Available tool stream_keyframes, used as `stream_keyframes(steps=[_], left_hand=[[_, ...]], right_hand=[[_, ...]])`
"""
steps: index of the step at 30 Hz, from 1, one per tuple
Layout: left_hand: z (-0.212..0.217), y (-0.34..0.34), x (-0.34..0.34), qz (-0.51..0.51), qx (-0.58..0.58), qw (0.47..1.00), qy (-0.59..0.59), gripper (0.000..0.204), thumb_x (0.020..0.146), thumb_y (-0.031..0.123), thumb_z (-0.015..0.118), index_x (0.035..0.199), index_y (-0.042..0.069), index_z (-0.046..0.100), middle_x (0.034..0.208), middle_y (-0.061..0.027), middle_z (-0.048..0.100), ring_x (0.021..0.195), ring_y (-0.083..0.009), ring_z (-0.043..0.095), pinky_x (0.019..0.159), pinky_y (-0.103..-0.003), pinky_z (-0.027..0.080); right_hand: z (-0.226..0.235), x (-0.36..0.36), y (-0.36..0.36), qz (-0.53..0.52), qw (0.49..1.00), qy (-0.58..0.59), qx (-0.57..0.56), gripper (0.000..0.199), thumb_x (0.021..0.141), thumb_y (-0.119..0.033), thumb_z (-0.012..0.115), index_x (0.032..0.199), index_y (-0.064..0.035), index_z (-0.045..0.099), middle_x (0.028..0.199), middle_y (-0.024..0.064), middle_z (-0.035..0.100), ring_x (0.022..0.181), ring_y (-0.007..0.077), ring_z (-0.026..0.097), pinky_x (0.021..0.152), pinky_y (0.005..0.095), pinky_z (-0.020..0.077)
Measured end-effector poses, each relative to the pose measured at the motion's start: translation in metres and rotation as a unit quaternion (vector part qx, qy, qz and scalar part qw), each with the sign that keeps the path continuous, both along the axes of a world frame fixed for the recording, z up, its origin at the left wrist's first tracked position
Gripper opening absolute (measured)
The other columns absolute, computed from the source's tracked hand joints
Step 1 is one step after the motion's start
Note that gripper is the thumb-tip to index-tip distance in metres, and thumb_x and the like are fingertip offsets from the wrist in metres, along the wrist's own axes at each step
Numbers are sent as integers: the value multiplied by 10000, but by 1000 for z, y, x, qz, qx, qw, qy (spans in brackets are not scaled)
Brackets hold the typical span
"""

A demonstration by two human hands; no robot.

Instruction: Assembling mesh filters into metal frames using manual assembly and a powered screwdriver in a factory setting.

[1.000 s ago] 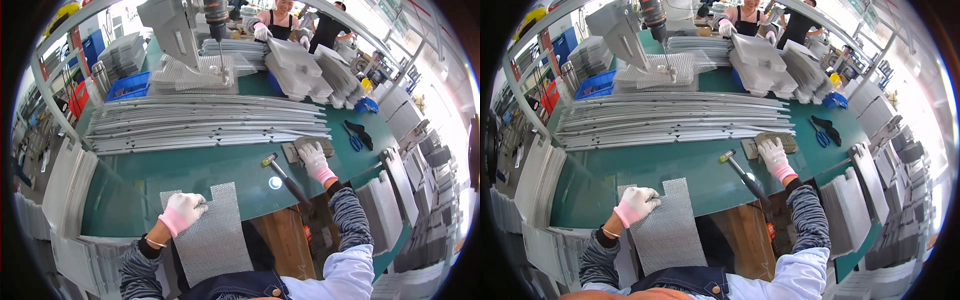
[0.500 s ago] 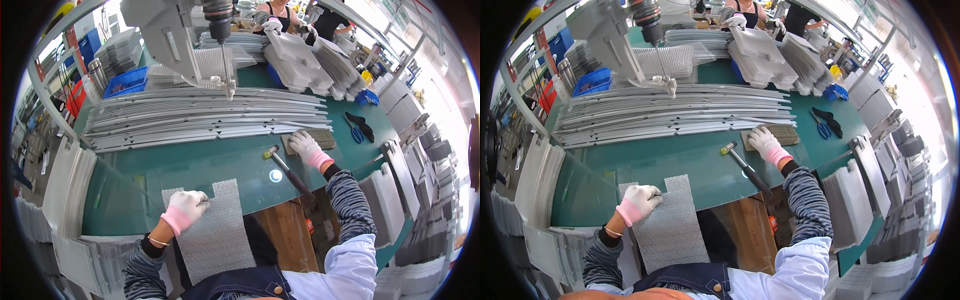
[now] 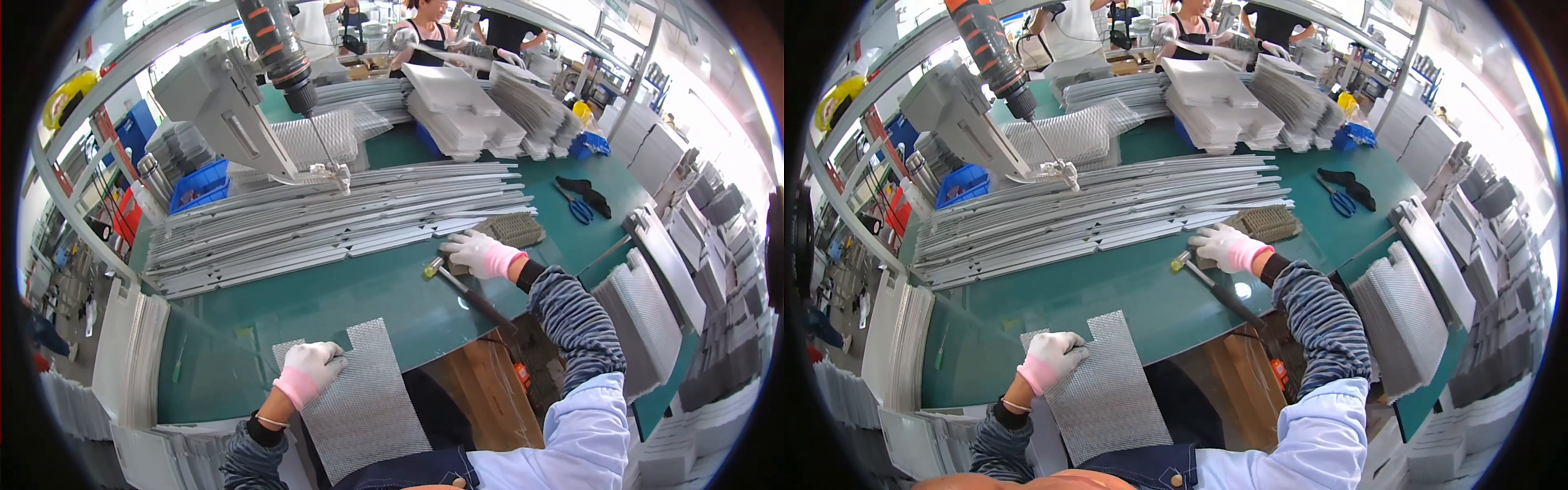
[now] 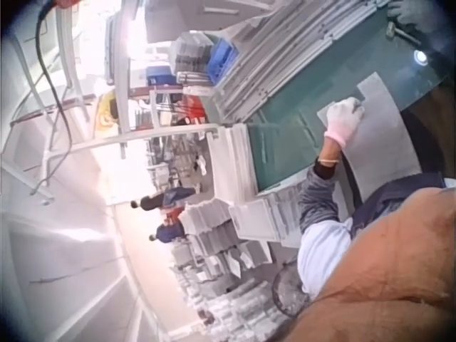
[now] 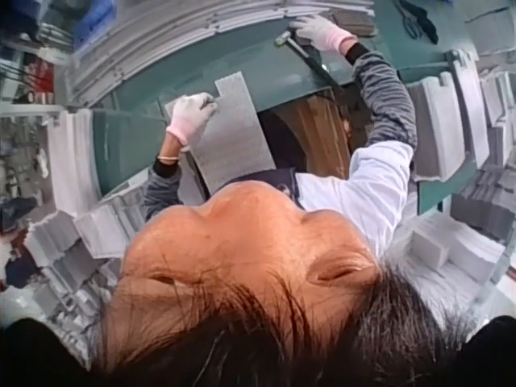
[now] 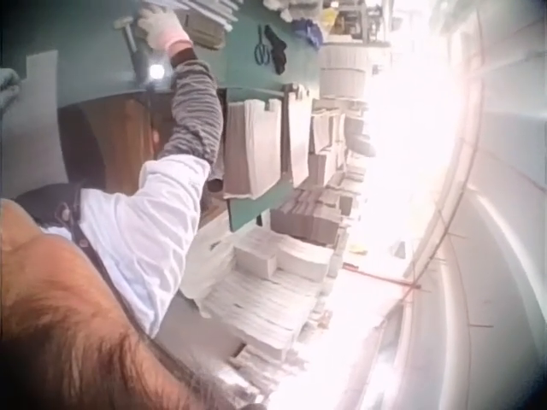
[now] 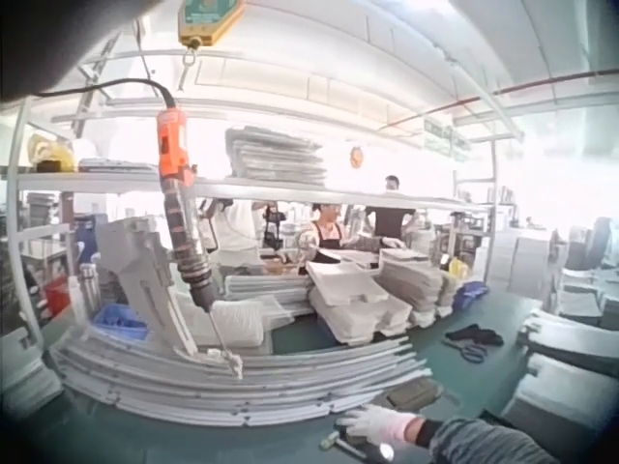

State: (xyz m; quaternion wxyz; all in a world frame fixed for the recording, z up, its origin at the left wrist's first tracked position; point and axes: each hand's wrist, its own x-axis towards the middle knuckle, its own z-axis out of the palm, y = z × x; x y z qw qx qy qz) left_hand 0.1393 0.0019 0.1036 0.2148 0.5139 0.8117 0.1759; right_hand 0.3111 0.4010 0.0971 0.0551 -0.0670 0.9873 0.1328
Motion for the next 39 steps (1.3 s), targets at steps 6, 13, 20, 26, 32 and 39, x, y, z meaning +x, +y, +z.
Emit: stream_keyframes(steps=[6, 13, 20, 26, 32, 39], left_hand=[[6, 3, 1, -3, 13, 1000, 18, 262, 865, 327, 649, 938, 83, 711, 904, -115, 711, 860, -290, 680, 874, -414, 502], [-2, -1, 1, -10, 76, 996, 38, 233, 812, 257, 706, 900, 42, 725, 791, -144, 700, 750, -284, 691, 713, -367, 540], [0, -4, 7, -3, 42, 999, 16, 254, 841, 316, 678, 895, 69, 705, 864, -129, 705, 833, -306, 682, 789, -389, 530], [-5, 1, 8, 23, 37, 996, 72, 776, 805, 215, 707, 1471, 66, 339, 735, -153, 643, 722, -347, 649, 695, -441, 513], [-21, -6, 7, -20, 91, 976, 197, 686, 845, 170, 647, 1476, 211, 379, 714, -73, 544, 521, -218, 582, 472, -367, 490], [-16, -18, 4, -40, -22, 988, 145, 684, 891, 112, 526, 1521, 227, 287, 855, -128, 599, 657, -231, 669, 512, -369, 537]], right_hand=[[-11, -18, 7, 64, 995, 34, 66, 237, 855, -158, 596, 1085, -110, 631, 1092, 61, 610, 1031, 251, 606, 876, 370, 475], [-17, 2, 23, -84, 987, 37, -129, 236, 861, -151, 584, 1089, -95, 614, 986, 145, 671, 954, 347, 647, 807, 443, 520], [-5, -23, -36, -105, 847, 287, -435, 131, 789, -62, 657, 918, -48, 673, 899, 130, 637, 895, 321, 629, 808, 388, 509], [-29, -81, -90, -5, 955, 94, -283, 121, 795, -79, 656, 909, -43, 675, 874, 97, 662, 819, 314, 653, 742, 376, 538], [14, -138, -157, -110, 871, -65, -474, 331, 862, -53, 584, 1160, 74, 517, 921, 156, 664, 843, 203, 643, 728, 331, 527], [4, -162, -201, -201, 747, -181, -607, 388, 877, -80, 583, 1204, 112, 503, 1029, 103, 631, 926, 131, 580, 818, 292, 501]])
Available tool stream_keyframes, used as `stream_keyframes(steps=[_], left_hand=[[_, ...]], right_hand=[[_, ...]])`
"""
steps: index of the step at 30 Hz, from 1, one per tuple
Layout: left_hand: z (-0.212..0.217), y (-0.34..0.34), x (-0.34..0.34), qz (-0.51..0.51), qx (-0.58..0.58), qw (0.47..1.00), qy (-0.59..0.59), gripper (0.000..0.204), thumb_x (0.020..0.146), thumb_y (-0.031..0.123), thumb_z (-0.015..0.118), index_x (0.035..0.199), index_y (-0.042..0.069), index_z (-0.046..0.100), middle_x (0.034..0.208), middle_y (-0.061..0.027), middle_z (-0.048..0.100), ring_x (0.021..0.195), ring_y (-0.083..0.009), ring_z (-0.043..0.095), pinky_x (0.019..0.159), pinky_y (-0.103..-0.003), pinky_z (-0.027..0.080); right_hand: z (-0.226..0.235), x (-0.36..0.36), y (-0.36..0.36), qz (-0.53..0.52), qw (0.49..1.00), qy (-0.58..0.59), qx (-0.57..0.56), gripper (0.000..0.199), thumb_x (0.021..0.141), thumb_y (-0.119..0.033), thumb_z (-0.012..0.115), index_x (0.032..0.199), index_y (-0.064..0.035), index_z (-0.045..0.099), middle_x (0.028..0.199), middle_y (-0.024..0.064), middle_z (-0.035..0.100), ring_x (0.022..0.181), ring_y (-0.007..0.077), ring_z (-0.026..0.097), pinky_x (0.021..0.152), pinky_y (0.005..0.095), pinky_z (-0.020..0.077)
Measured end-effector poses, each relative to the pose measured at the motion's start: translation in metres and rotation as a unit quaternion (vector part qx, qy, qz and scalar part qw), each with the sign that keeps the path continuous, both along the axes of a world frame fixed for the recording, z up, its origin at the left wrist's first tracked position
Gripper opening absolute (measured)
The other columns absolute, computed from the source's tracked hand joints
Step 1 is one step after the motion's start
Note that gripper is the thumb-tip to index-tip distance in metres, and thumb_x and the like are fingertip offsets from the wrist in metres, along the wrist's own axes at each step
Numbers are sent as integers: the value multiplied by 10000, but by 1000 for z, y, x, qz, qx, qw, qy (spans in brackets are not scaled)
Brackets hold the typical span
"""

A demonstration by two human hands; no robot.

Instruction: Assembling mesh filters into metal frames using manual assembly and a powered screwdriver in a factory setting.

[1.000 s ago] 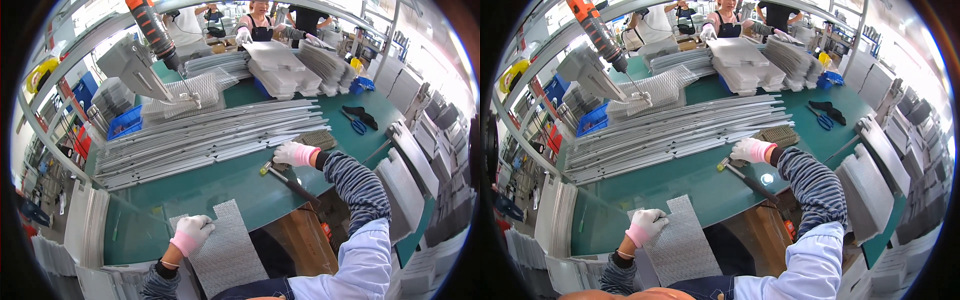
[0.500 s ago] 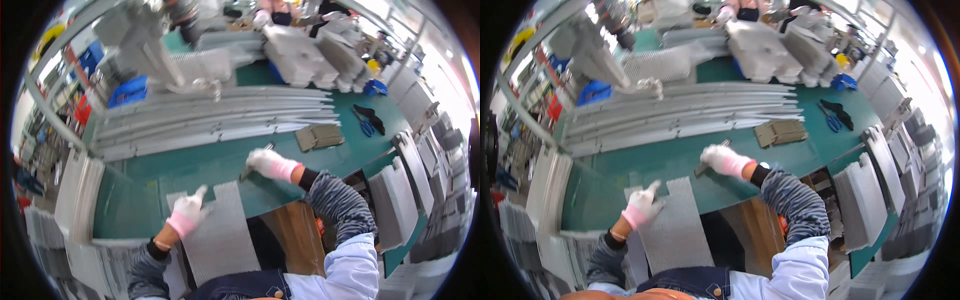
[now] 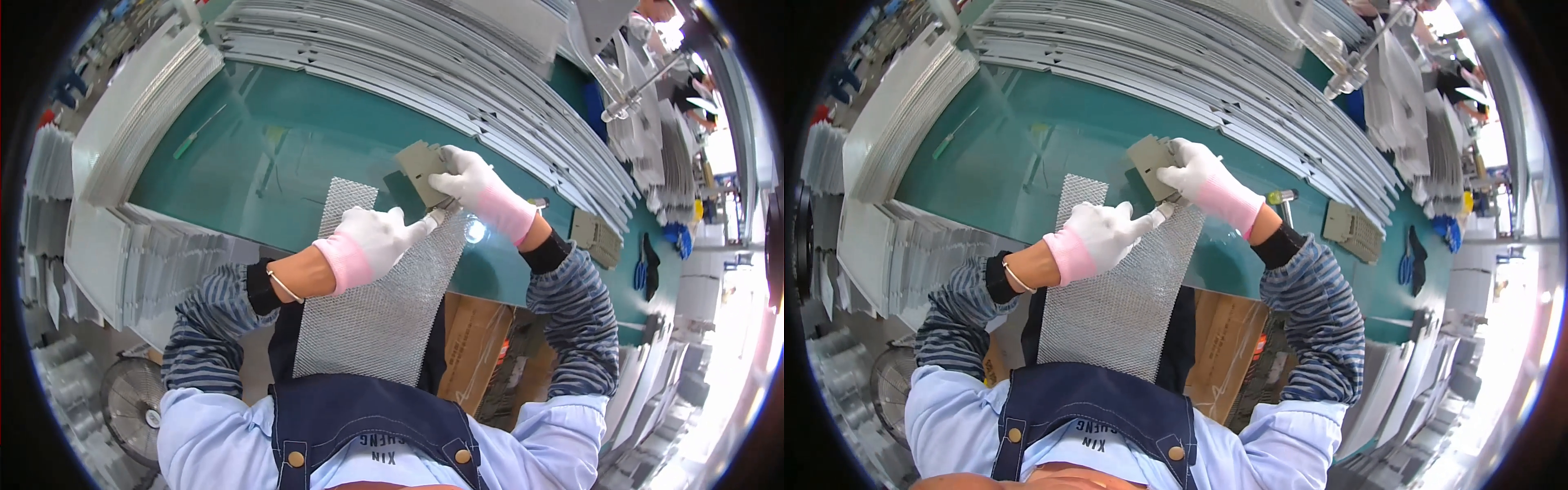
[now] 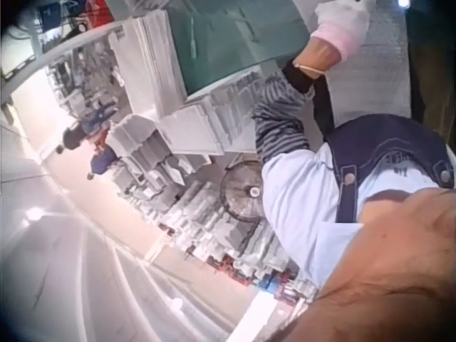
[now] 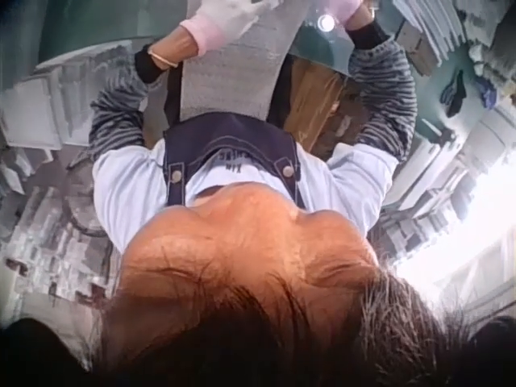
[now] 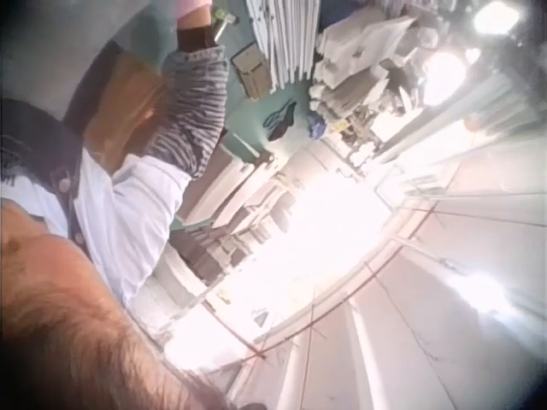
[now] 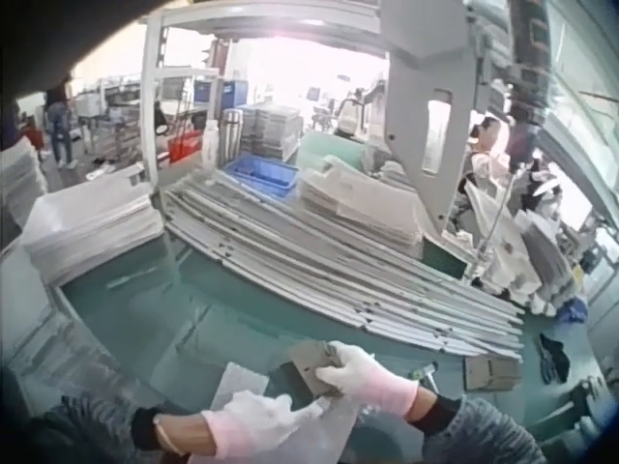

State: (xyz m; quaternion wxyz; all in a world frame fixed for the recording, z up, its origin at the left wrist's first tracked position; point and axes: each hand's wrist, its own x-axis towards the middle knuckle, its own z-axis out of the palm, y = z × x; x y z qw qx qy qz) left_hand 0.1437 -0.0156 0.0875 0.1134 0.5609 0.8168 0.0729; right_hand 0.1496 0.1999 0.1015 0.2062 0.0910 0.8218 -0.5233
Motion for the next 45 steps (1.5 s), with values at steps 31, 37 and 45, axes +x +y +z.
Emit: stream_keyframes(steps=[31, 37, 45], left_hand=[[21, -18, -102, 70, 7, 903, -425, 296, 813, 191, 730, 1000, -36, 703, 774, -96, 699, 670, -145, 653, 641, -281, 533], [33, -15, -94, 74, 61, 912, -400, 292, 819, 161, 710, 1017, -54, 699, 807, -126, 715, 703, -169, 679, 672, -279, 547], [27, -13, -80, -1, 163, 942, -293, 219, 803, 104, 693, 968, -40, 709, 803, -160, 714, 681, -220, 691, 664, -292, 545]], right_hand=[[43, 10, -15, 152, 986, 29, 68, 367, 841, -39, 590, 1184, 85, 548, 903, 94, 650, 826, 116, 581, 766, 289, 498], [60, -4, -17, 235, 964, -12, 121, 385, 838, -63, 599, 1202, 56, 559, 936, 115, 673, 847, 158, 621, 778, 305, 508], [44, 6, -25, 252, 955, -40, 154, 346, 763, -60, 742, 1099, 3, 692, 825, 49, 696, 757, 110, 626, 746, 261, 516]])
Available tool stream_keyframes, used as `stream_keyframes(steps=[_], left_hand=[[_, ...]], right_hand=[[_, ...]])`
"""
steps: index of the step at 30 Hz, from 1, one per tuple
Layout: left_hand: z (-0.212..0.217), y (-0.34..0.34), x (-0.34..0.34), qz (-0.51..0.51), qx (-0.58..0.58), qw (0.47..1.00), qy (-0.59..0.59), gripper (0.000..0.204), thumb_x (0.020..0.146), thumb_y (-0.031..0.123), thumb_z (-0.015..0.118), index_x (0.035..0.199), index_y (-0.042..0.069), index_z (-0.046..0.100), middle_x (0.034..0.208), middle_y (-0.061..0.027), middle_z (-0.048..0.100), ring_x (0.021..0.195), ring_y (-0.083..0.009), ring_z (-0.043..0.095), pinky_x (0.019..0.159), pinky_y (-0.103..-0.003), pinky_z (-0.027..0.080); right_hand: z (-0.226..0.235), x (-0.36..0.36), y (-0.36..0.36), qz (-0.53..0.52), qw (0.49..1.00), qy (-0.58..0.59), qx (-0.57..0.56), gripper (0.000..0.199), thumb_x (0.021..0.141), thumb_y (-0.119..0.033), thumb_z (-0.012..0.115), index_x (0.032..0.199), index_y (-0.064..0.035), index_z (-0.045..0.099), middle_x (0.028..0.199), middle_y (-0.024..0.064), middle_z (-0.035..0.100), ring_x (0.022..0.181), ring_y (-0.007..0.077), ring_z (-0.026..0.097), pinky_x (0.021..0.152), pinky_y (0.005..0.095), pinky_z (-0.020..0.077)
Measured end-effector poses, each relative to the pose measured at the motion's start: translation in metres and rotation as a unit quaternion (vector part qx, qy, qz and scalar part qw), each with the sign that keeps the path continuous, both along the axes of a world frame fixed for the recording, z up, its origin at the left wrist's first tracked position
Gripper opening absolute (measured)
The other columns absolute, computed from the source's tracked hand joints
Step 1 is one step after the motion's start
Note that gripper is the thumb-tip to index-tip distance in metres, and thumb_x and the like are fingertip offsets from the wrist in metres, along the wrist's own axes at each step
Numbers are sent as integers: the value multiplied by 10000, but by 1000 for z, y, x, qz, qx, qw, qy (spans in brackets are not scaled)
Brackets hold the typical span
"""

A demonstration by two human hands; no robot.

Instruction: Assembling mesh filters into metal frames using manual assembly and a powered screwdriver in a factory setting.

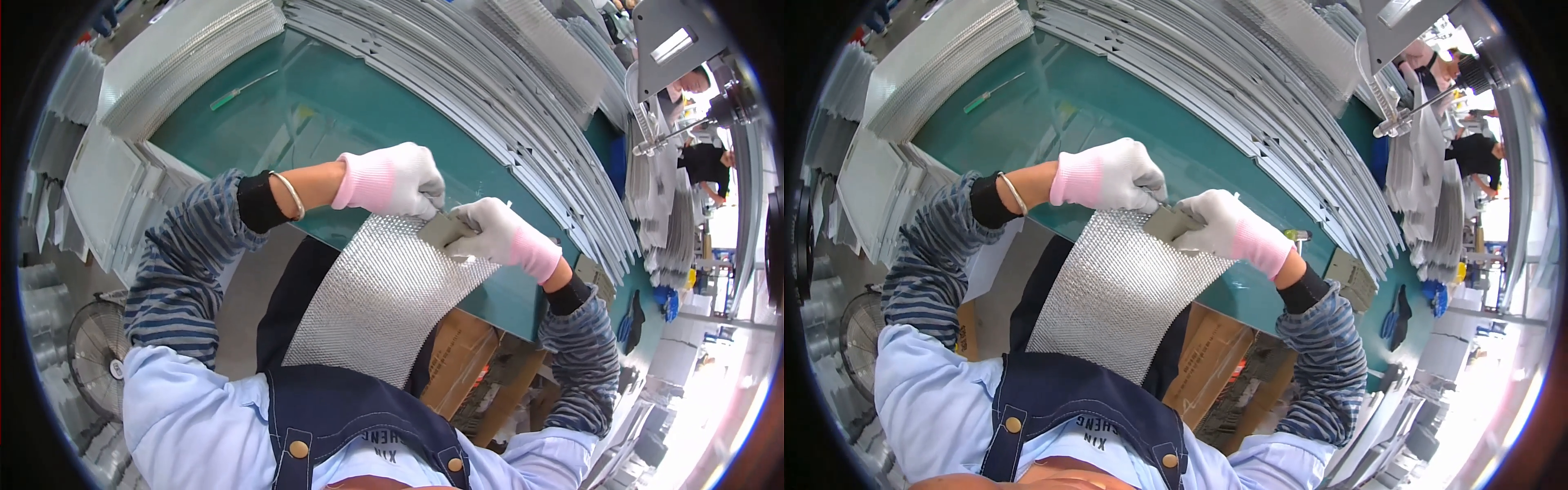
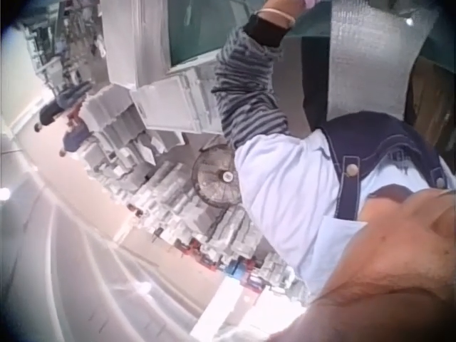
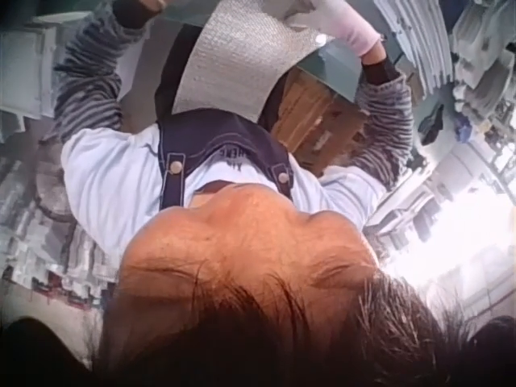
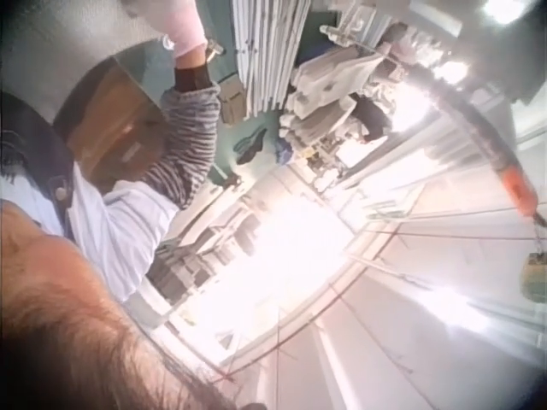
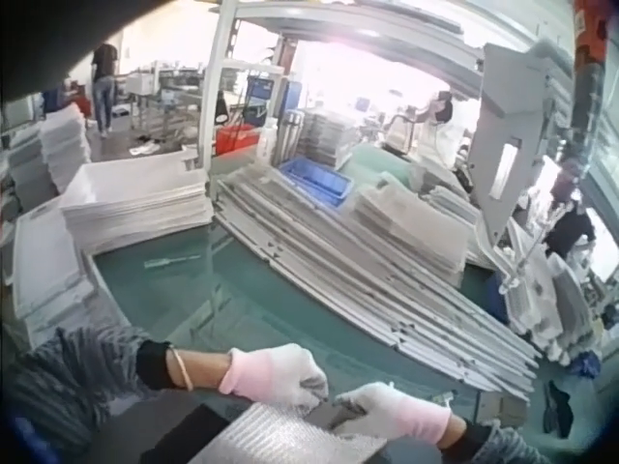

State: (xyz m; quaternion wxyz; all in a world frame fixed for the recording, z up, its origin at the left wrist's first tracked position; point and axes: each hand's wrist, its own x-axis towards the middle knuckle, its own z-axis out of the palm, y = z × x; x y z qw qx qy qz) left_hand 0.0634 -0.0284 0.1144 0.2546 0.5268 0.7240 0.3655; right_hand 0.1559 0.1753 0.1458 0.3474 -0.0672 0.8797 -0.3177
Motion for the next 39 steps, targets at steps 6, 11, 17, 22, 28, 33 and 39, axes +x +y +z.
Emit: stream_keyframes(steps=[6, 11, 17, 22, 28, 33, 39], left_hand=[[21, -5, 7, 16, -31, 999, 3, 195, 808, 105, 666, 945, -24, 717, 816, -160, 716, 722, -246, 696, 704, -311, 548], [17, -14, 6, 54, -25, 997, -54, 202, 799, 112, 655, 939, -15, 725, 821, -162, 717, 741, -253, 698, 728, -321, 550], [27, -9, 0, 14, -43, 999, 0, 246, 833, 100, 677, 1025, -53, 686, 903, -175, 720, 790, -216, 712, 734, -278, 552], [11, -49, -16, 189, 159, 936, -252, 396, 877, 116, 649, 1235, -40, 585, 1047, -153, 685, 1058, -199, 642, 859, -308, 527], [-35, -51, 53, 257, 198, 908, -266, 254, 974, 182, 577, 958, -56, 664, 891, -55, 688, 761, -87, 599, 656, -240, 479], [-6, -57, 71, 241, 272, 886, -288, 285, 981, 188, 566, 906, -69, 665, 783, -52, 687, 663, -79, 590, 593, -239, 461], [-17, -57, 65, 263, 282, 879, -279, 237, 965, 152, 600, 935, -72, 670, 790, -15, 667, 682, -49, 541, 616, -221, 439]], right_hand=[[-8, -8, -10, -43, 994, -95, -34, 318, 723, -79, 797, 1023, 5, 735, 879, 66, 731, 769, 103, 653, 759, 241, 535], [-12, -6, -19, -63, 993, -89, -50, 319, 715, -77, 803, 997, 45, 719, 872, 74, 721, 749, 96, 647, 727, 237, 533], [-10, -2, -17, -36, 997, -43, -54, 284, 747, -100, 733, 999, 30, 705, 788, 62, 694, 681, 109, 625, 637, 263, 518], [21, 1, -18, 7, 993, 47, -106, 484, 726, -175, 739, 1138, 50, 621, 906, 132, 703, 819, 186, 677, 761, 305, 541], [25, -46, 38, -12, 994, 63, -88, 555, 799, -298, 691, 1232, 34, 588, 1014, 184, 690, 911, 244, 678, 799, 376, 552], [-34, -48, 171, -162, 830, 306, 437, 297, 786, -185, 643, 1023, -5, 646, 999, 209, 673, 984, 356, 646, 845, 434, 528], [-77, -27, 235, -189, 825, 398, 354, 232, 770, -214, 685, 975, -108, 664, 976, 148, 651, 978, 354, 631, 840, 445, 514]])
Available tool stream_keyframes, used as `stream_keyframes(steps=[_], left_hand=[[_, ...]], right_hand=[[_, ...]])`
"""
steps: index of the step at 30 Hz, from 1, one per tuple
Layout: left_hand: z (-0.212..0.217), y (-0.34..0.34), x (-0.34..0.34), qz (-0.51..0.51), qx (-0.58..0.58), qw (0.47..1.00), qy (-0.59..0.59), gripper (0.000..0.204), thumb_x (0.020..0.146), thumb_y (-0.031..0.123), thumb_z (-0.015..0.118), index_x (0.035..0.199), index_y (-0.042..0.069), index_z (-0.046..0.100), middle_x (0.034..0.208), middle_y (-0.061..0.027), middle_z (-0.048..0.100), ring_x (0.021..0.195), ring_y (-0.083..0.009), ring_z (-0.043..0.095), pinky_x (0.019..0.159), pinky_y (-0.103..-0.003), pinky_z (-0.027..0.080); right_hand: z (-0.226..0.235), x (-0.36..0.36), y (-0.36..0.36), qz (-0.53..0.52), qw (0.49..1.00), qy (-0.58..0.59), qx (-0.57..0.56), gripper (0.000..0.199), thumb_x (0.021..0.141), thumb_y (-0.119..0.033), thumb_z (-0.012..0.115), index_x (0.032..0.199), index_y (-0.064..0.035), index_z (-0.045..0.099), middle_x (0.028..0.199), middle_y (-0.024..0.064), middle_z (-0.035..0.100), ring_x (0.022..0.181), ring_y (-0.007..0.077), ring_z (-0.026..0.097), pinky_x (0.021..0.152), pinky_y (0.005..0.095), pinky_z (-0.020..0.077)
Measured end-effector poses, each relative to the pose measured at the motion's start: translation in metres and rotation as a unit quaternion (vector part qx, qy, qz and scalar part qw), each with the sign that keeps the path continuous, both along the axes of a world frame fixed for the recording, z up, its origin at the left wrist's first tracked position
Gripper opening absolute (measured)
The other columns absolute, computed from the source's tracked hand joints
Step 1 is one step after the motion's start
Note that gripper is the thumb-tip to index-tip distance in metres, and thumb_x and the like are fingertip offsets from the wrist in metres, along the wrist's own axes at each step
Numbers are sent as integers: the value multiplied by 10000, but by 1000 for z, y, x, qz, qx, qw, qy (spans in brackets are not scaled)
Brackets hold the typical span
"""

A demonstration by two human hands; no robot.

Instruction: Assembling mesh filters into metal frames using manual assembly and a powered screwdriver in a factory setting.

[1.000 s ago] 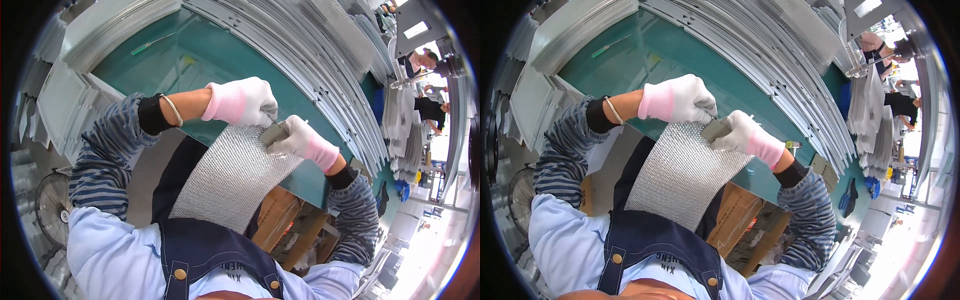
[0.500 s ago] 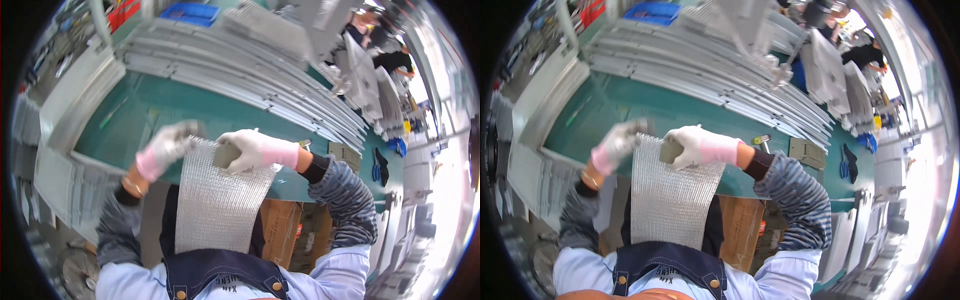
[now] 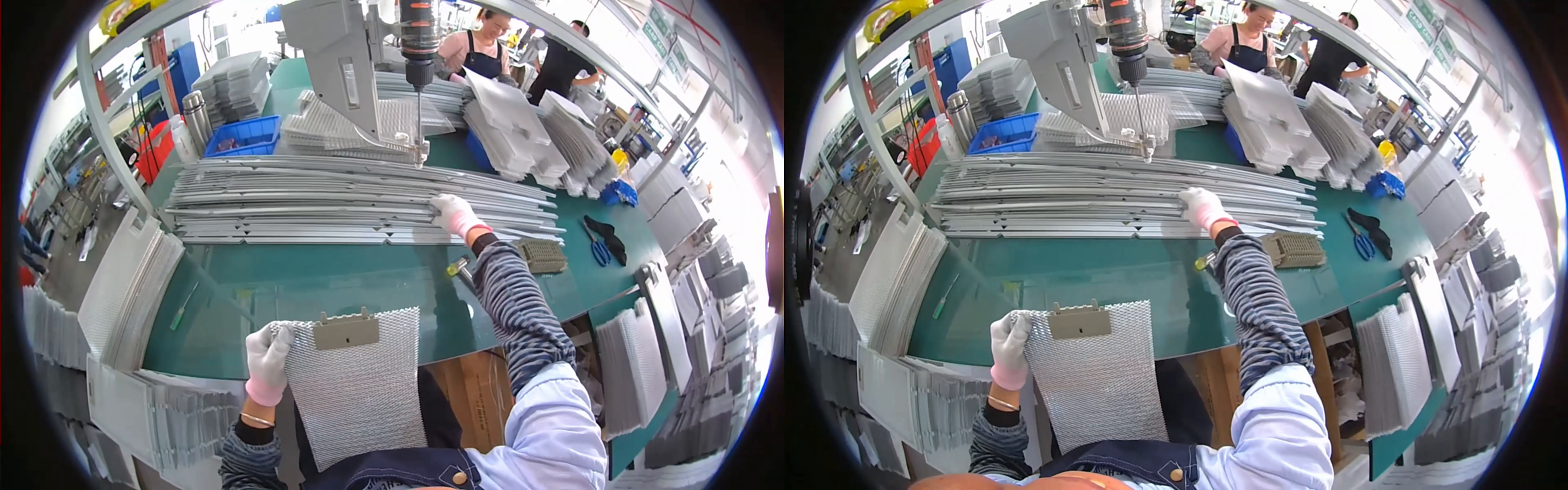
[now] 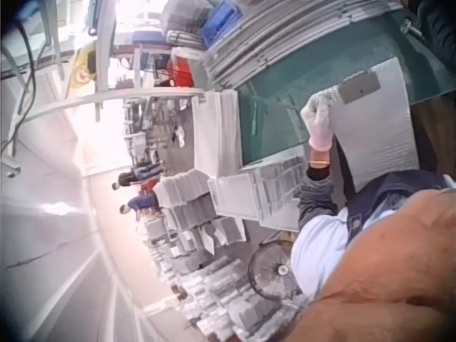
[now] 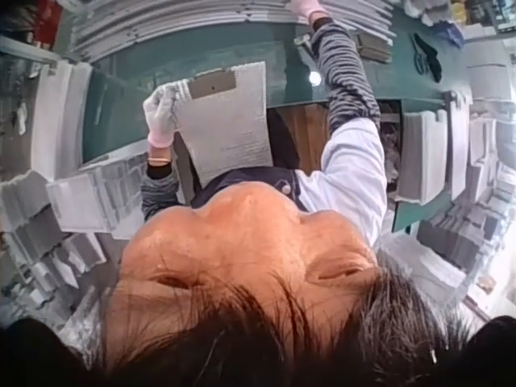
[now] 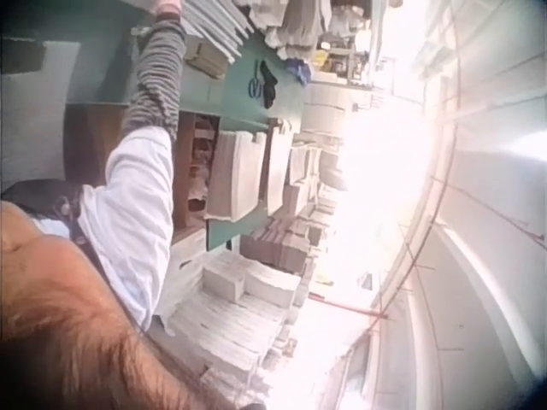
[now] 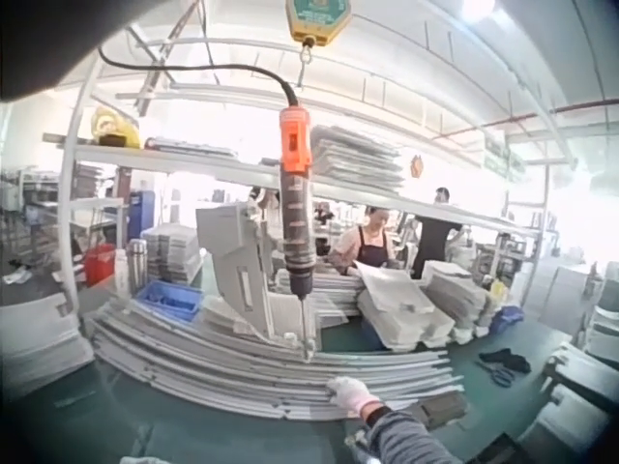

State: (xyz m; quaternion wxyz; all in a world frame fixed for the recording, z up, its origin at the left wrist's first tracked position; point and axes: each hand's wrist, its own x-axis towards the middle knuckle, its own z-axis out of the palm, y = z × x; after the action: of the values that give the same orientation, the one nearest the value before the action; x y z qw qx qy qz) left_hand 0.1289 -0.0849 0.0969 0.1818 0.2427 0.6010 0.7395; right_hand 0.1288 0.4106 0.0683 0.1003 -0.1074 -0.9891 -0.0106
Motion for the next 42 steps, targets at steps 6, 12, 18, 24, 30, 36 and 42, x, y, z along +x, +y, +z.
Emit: stream_keyframes(steps=[6, 12, 18, 24, 30, 36, 42], left_hand=[[4, 13, 2, -17, 2, 999, -37, 220, 951, 132, 604, 975, -76, 672, 827, -34, 677, 713, -66, 569, 645, -227, 463], [13, 11, -4, -29, -31, 999, -25, 369, 872, 116, 632, 1179, -89, 615, 1000, -86, 690, 872, -119, 623, 791, -254, 504], [18, 25, 0, -95, 10, 992, -84, 439, 856, 29, 583, 1270, -108, 536, 1074, -96, 676, 943, -119, 630, 874, -254, 499], [34, 21, 11, -115, 44, 988, -91, 510, 861, 17, 596, 1344, -92, 474, 1091, -91, 674, 950, -105, 625, 879, -252, 500], [48, 6, 20, -111, 32, 992, -50, 516, 860, 12, 596, 1351, -86, 473, 1099, -81, 671, 960, -97, 620, 895, -247, 491], [51, 9, 20, -133, 26, 990, -38, 501, 850, -6, 578, 1335, -95, 489, 1112, -95, 671, 987, -107, 615, 906, -260, 490], [68, 4, 34, -128, 44, 990, -25, 509, 837, -22, 579, 1335, -83, 497, 1120, -100, 672, 970, -119, 625, 893, -261, 495]], right_hand=[[45, 7, 17, 69, 982, 176, -21, 141, 855, -200, 649, 971, -133, 694, 956, 144, 614, 872, 366, 627, 739, 441, 519], [117, 90, -65, 121, 980, 155, -16, 444, 849, -123, 647, 1282, -187, 578, 1090, 143, 642, 886, 348, 656, 735, 407, 532], [145, 197, -94, 66, 978, 61, -190, 286, 811, 47, 576, 1079, 0, 662, 967, 141, 641, 827, 268, 625, 741, 304, 484], [165, 219, -105, 10, 929, 53, -366, 172, 858, 17, 553, 1000, 62, 639, 794, 48, 598, 726, 106, 567, 653, 240, 444], [184, 246, -63, -24, 938, 25, -346, 201, 929, -126, 554, 976, 36, 664, 649, -51, 504, 525, 24, 426, 461, 200, 312], [192, 266, -68, -116, 879, 38, -462, 311, 938, -127, 535, 1181, 50, 616, 645, -57, 469, 494, 24, 378, 430, 198, 279], [209, 184, -172, 86, 840, -112, -523, 257, 937, -61, 555, 1149, 70, 620, 935, 82, 695, 846, 114, 661, 788, 259, 539]])
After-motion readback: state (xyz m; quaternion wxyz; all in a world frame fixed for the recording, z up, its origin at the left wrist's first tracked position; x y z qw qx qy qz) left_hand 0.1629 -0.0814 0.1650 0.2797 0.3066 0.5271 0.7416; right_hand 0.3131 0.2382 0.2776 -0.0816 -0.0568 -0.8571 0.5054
